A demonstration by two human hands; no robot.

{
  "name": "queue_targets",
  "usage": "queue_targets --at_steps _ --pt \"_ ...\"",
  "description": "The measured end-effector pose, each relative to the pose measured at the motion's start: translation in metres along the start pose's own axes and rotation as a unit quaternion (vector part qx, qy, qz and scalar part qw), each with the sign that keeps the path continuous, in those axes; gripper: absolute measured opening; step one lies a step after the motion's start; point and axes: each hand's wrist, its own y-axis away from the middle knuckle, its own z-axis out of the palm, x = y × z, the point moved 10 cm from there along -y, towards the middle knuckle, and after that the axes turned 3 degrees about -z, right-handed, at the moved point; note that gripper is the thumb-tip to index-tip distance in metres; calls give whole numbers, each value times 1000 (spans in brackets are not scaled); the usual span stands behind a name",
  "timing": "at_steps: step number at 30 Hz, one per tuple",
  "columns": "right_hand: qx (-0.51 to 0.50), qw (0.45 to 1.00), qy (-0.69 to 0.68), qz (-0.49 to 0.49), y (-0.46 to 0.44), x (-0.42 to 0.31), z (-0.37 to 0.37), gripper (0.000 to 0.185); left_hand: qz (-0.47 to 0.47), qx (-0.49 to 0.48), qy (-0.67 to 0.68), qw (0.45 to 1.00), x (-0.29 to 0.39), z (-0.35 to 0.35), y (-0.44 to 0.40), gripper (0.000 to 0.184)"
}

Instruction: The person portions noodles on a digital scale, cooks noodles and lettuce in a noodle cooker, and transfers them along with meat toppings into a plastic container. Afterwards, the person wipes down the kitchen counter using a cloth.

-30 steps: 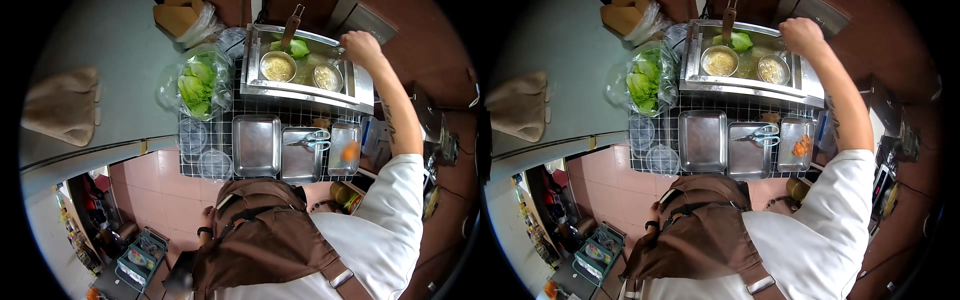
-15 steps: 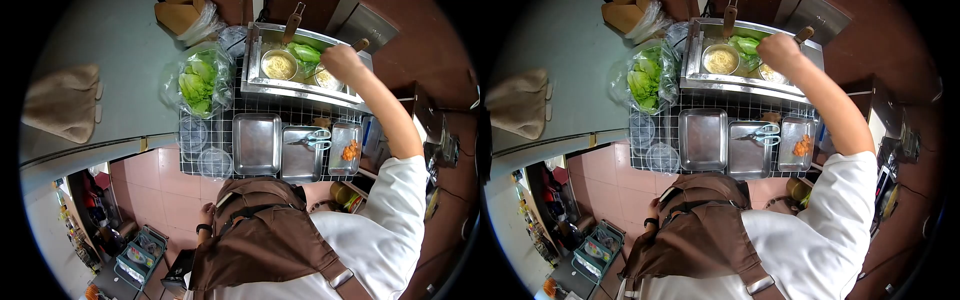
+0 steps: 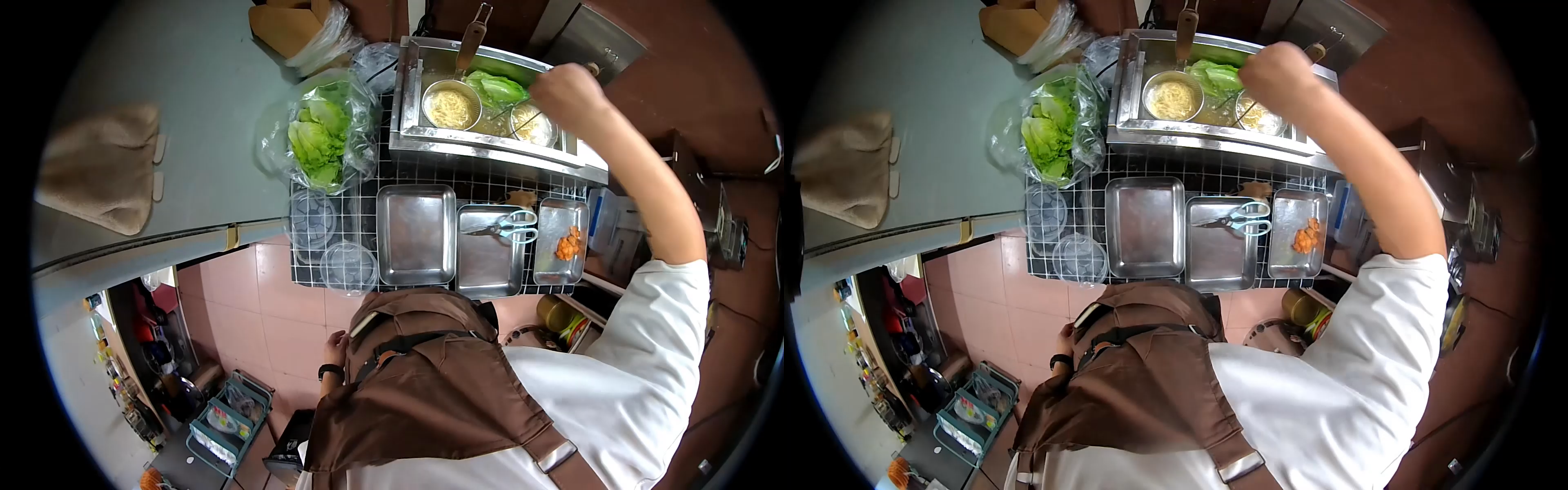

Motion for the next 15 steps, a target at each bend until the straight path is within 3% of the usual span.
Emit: queue_targets --at_steps 2,6,9,12,15 --pt "-53 998 10 -41 -22 -37 31 13 3 -13 26 1000 16 0 4 40" --pt "-31 998 -23 -52 -31 -45 48 12 30 -4 38 999 34 -6 4 38" --pt "62 997 -36 8 -1 3 20 11 166 -1 -13 986 6 1 -13 37" --pt "90 992 -57 72 39 52 -13 12 -3 -29 86 996 23 1 6 35" --pt "113 982 -61 136 68 92 -31 21 5 -10 36 999 12 2 2 32"
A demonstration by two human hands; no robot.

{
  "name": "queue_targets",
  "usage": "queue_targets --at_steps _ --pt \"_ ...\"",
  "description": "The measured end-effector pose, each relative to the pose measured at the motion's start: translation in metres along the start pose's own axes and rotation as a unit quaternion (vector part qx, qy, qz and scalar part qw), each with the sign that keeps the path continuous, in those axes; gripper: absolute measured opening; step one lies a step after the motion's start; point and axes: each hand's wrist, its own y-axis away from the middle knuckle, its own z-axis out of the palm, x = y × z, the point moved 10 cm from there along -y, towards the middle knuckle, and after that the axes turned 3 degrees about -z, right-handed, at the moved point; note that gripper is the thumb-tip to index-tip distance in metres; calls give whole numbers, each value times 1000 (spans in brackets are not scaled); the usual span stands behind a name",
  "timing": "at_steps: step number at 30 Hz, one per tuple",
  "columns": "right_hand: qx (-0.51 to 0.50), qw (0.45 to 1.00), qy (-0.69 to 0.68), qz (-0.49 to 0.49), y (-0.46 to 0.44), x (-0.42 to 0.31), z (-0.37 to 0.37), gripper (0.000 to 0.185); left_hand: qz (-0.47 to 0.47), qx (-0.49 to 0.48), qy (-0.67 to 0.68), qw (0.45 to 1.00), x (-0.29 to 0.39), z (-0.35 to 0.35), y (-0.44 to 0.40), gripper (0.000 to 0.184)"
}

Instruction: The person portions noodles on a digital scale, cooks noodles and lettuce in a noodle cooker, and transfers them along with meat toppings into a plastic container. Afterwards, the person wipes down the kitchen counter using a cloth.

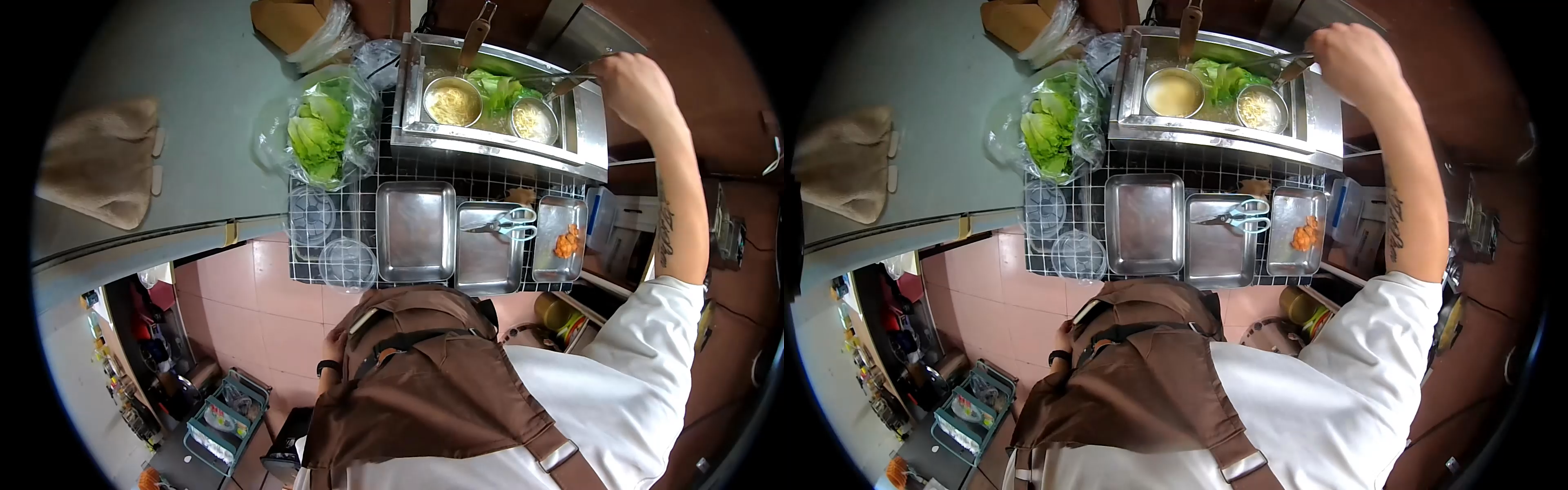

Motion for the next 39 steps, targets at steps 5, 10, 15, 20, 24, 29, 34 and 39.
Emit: queue_targets --at_steps 5,10,15,20,24,29,34,39 --pt "0 999 1 53 12 30 -39 20 25 -2 -2 1000 30 -3 9 32" --pt "-13 996 26 81 -1 24 -48 16 28 10 28 999 13 -2 4 36" --pt "-68 997 32 25 -50 -42 26 12 1 14 -32 999 7 2 14 39" --pt "-9 1000 -12 11 -44 -64 22 10 -11 19 26 999 -34 -1 14 41" --pt "-40 999 -13 -32 -56 -90 84 14 -34 15 11 999 -52 6 14 39" --pt "-90 993 -55 -50 -63 -103 143 17 -20 26 -5 999 -29 7 19 38" --pt "-71 994 -57 -58 -55 -58 117 19 -4 12 27 1000 -8 4 18 39" --pt "-66 994 -75 35 -42 -9 75 15 6 7 -29 1000 -8 4 4 42"
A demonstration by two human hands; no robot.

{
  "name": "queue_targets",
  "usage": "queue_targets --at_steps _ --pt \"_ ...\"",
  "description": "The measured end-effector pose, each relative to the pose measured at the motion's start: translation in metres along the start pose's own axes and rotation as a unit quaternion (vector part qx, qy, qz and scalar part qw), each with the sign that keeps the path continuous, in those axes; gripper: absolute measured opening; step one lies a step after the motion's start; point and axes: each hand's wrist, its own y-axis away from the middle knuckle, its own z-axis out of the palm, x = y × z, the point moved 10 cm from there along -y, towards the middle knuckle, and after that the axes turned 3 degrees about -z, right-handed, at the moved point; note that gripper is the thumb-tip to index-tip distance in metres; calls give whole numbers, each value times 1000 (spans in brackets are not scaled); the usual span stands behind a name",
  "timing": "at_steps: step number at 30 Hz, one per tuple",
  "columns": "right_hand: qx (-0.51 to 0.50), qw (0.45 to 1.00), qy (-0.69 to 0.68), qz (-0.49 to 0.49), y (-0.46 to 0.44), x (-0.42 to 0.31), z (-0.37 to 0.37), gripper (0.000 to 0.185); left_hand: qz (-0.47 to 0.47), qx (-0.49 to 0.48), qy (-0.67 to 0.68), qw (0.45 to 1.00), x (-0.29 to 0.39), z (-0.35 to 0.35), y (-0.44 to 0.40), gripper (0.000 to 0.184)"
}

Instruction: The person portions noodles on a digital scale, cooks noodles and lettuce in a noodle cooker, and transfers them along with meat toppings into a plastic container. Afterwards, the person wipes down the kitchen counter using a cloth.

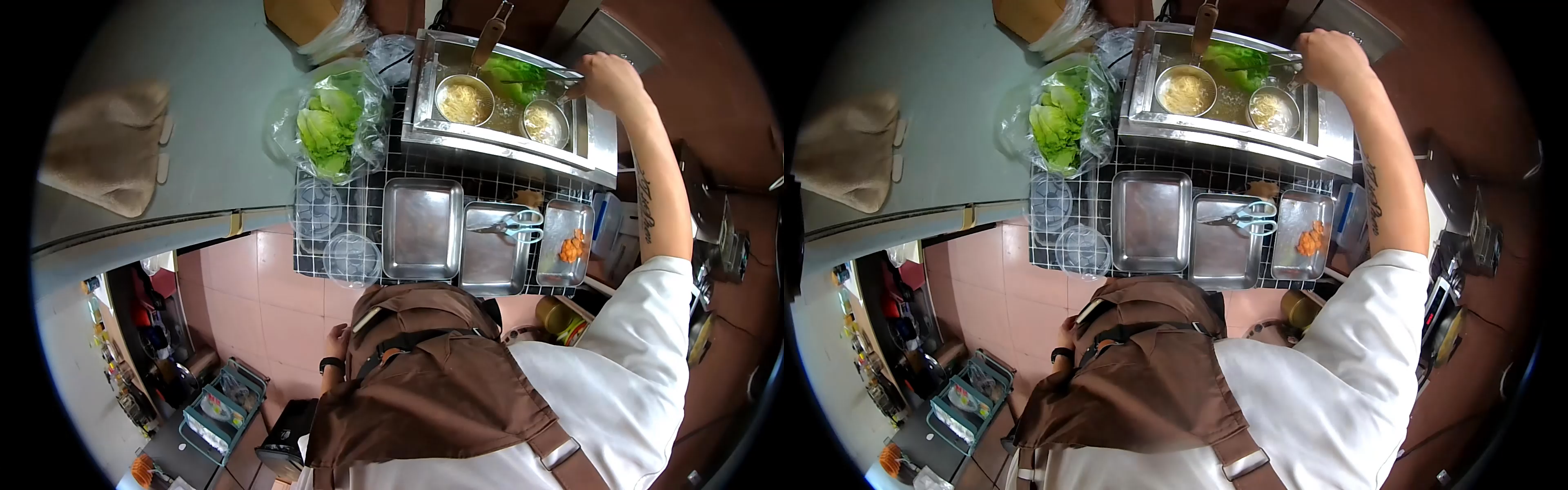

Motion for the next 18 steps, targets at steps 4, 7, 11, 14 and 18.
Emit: queue_targets --at_steps 4,7,11,14,18 --pt "48 998 4 47 26 0 -35 14 4 -7 42 999 -2 1 -5 42" --pt "8 1000 9 26 30 -29 -26 17 6 5 29 1000 -8 1 -7 41" --pt "-91 995 -15 -30 1 -90 55 17 2 8 16 1000 -8 1 -5 40" --pt "0 994 39 -101 -7 -110 67 16 -20 -1 21 1000 2 -1 1 39" --pt "6 996 32 -78 10 -67 24 15 -21 -11 56 998 27 -5 14 37"
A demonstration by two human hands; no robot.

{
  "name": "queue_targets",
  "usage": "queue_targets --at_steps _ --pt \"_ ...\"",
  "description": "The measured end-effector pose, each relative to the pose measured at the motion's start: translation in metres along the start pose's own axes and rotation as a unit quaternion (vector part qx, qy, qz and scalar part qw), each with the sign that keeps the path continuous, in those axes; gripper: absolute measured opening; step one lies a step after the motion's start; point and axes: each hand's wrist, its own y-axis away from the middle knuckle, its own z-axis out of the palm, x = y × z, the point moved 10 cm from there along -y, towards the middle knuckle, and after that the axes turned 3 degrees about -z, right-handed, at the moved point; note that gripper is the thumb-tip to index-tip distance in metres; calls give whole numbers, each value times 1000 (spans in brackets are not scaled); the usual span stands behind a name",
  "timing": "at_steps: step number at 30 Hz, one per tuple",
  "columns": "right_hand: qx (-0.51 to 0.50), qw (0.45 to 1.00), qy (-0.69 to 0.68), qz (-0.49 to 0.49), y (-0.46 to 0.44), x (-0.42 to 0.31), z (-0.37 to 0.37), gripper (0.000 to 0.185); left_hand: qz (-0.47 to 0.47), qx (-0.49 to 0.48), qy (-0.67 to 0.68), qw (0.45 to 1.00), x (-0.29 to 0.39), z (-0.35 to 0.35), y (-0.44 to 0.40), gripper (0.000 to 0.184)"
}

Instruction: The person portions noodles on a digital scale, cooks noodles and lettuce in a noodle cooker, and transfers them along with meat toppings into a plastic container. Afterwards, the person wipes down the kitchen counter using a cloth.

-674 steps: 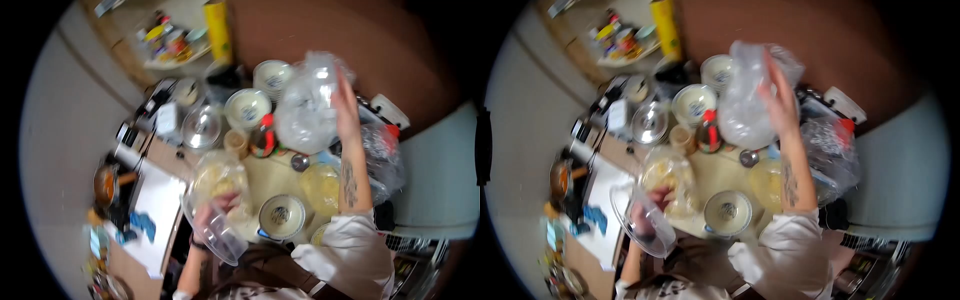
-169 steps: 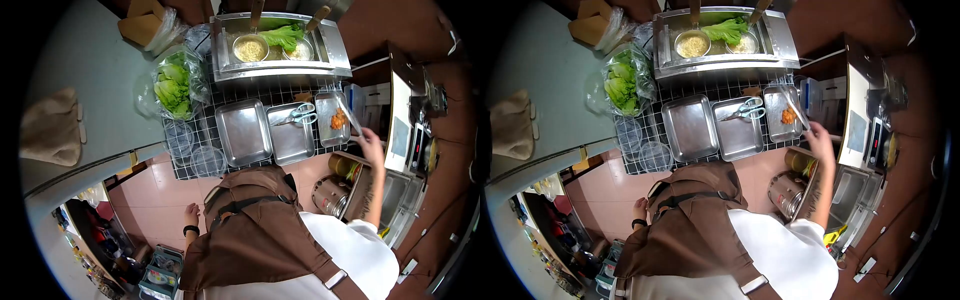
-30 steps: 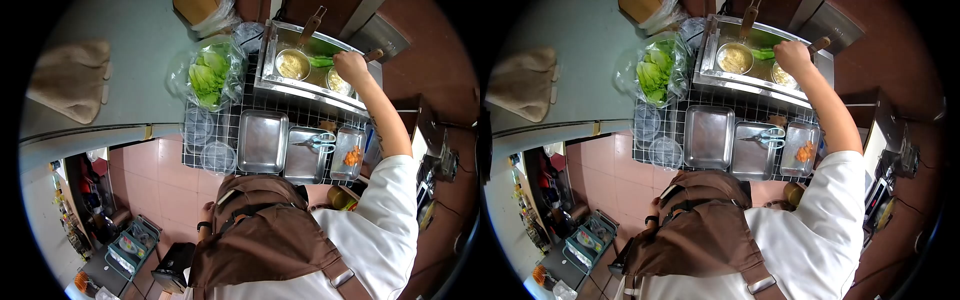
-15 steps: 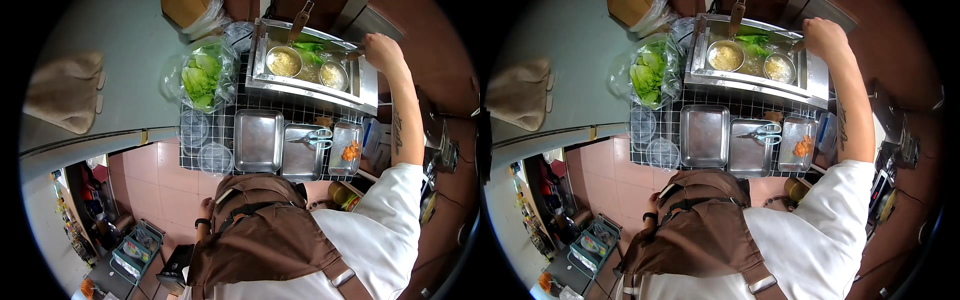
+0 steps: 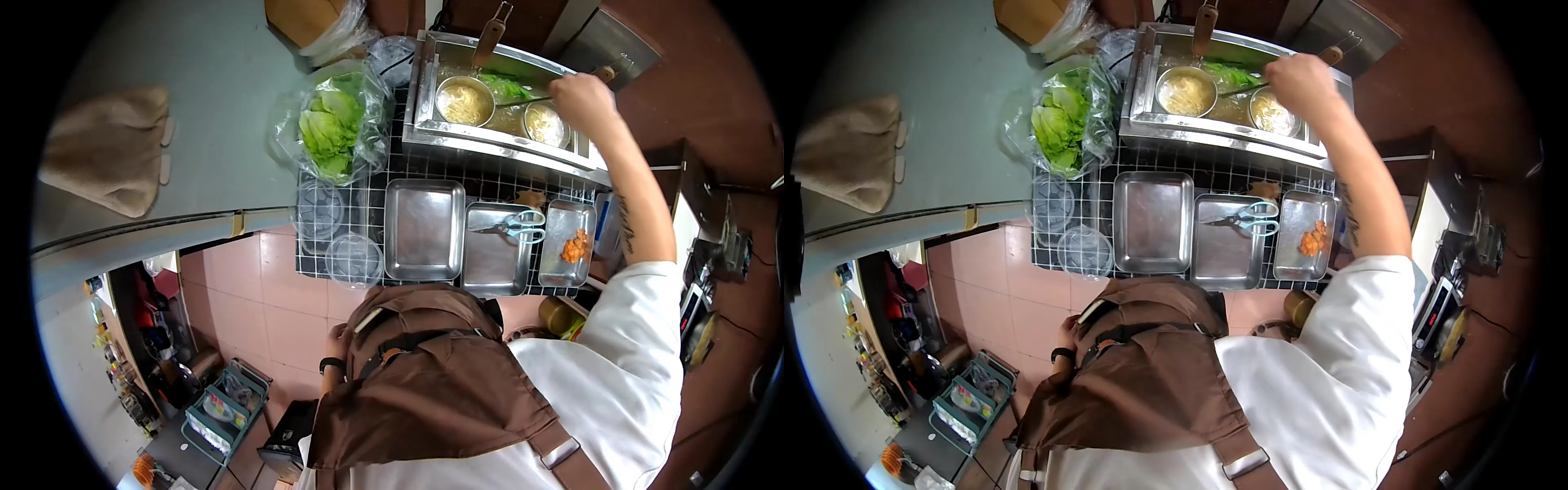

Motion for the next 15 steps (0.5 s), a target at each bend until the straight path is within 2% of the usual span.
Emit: queue_targets --at_steps 1,3,5,6,10,11,15 --pt "26 1000 6 2 8 14 -13 15 9 0 -6 1000 -5 1 -4 37" --pt "16 997 25 65 26 38 -55 14 27 0 -20 999 -28 1 -17 37" --pt "73 995 46 58 36 53 -79 15 26 0 -19 999 -30 3 -17 37" --pt "54 996 34 62 34 58 -81 14 28 0 -18 999 -30 4 -20 37" --pt "-31 995 10 98 11 46 -59 16 4 -8 -8 1000 -8 6 -14 37" --pt "-60 997 4 55 -1 35 -39 17 5 -7 -5 1000 -7 5 -14 37" --pt "-116 993 -36 13 -47 -1 39 21 11 7 12 1000 2 1 -3 38"
